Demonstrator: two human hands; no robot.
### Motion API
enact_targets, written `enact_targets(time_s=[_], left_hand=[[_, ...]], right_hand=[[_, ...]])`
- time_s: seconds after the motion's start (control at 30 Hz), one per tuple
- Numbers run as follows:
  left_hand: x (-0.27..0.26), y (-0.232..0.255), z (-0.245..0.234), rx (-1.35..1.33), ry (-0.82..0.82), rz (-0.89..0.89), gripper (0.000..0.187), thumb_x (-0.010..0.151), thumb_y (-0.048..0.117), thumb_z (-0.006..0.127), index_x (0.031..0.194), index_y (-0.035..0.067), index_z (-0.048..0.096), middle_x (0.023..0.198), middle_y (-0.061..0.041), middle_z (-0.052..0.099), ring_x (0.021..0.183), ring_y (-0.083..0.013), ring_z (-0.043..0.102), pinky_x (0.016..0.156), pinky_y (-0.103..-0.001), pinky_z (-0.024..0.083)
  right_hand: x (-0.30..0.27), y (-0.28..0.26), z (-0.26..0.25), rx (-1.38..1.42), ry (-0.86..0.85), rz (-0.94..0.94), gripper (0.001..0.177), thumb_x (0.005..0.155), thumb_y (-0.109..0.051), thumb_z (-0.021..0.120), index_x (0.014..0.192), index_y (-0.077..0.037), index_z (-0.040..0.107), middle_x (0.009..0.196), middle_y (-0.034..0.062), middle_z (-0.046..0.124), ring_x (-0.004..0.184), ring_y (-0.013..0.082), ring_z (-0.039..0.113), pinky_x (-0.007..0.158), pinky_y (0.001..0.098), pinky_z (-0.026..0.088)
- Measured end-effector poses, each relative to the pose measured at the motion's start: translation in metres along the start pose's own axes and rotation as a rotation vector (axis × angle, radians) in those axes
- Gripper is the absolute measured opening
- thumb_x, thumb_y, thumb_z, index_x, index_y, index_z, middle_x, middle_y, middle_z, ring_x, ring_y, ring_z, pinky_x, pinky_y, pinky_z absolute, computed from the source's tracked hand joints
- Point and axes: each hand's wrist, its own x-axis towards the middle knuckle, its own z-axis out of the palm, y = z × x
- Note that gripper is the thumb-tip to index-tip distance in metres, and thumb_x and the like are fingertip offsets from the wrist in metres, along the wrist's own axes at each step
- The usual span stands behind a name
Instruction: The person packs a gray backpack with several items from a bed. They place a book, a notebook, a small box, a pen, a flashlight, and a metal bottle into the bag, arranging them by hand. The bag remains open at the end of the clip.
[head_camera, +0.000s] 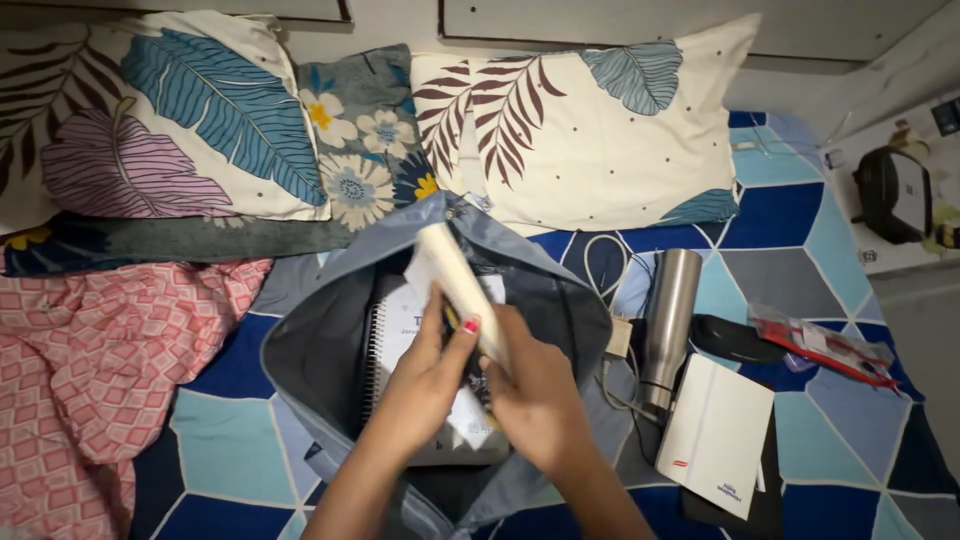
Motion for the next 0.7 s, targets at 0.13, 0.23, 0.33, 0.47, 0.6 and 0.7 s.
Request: enact_targets(time_s=[0.13,0.23,0.33,0.47,0.6,0.7], left_hand=[[0.026,-0.04,-0.014,0.577,-0.169,-0.073,0.064,0.102,0.034,0.057,0.157,0.011,0.037,0.147,-0.027,0.051,0.137,-0.0382,0.05,0.111,-0.04,0.04],[0.033,-0.059,-0.014,0.872,-0.38,-0.206,0.068,0.096,0.021,0.055,0.158,0.008,0.03,0.139,-0.022,0.06,0.126,-0.0365,0.061,0.106,-0.044,0.048],[0.045,-0.06,-0.013,1.098,-0.5,-0.354,0.074,0.097,0.012,0.054,0.163,0.008,0.021,0.139,-0.022,0.059,0.124,-0.036,0.063,0.102,-0.046,0.052],[0.054,-0.054,-0.01,1.235,-0.568,-0.384,0.069,0.102,0.016,0.051,0.164,0.029,0.023,0.141,-0.014,0.06,0.124,-0.0336,0.064,0.097,-0.049,0.056],[0.065,-0.066,-0.007,1.326,-0.749,-0.568,0.072,0.103,0.028,0.058,0.163,0.042,0.02,0.15,-0.008,0.051,0.135,-0.0351,0.054,0.101,-0.061,0.051],[0.057,-0.108,-0.009,1.259,-0.787,-0.599,0.065,0.102,0.028,0.058,0.159,0.038,0.029,0.151,-0.009,0.051,0.135,-0.0345,0.053,0.1,-0.06,0.052]], right_hand=[[0.003,0.036,0.056,0.224,0.148,0.147,0.045,0.083,-0.002,0.058,0.129,-0.005,0.054,0.105,0.0261,0.074,0.099,0.0355,0.074,0.083,0.0393,0.056],[0.025,0.071,0.094,0.41,-0.003,0.475,0.044,0.087,-0.001,0.046,0.131,0.0,0.051,0.114,0.0277,0.07,0.103,0.035,0.073,0.084,0.0405,0.058],[0.057,0.103,0.127,0.53,-0.101,0.774,0.048,0.09,0.0,0.04,0.139,-0.001,0.045,0.127,0.0287,0.062,0.109,0.0372,0.069,0.083,0.0462,0.06],[0.089,0.163,0.172,0.553,-0.027,0.902,0.053,0.09,-0.004,0.047,0.142,0.0,0.045,0.14,0.0282,0.052,0.124,0.039,0.057,0.093,0.0514,0.053],[0.095,0.234,0.223,0.701,-0.079,1.127,0.058,0.087,-0.01,0.056,0.143,0.001,0.048,0.155,0.0261,0.04,0.143,0.0389,0.039,0.11,0.0527,0.039],[0.085,0.282,0.248,0.752,-0.119,1.292,0.064,0.084,-0.004,0.053,0.148,-0.001,0.043,0.163,0.0244,0.029,0.15,0.04,0.033,0.118,0.0563,0.034]])
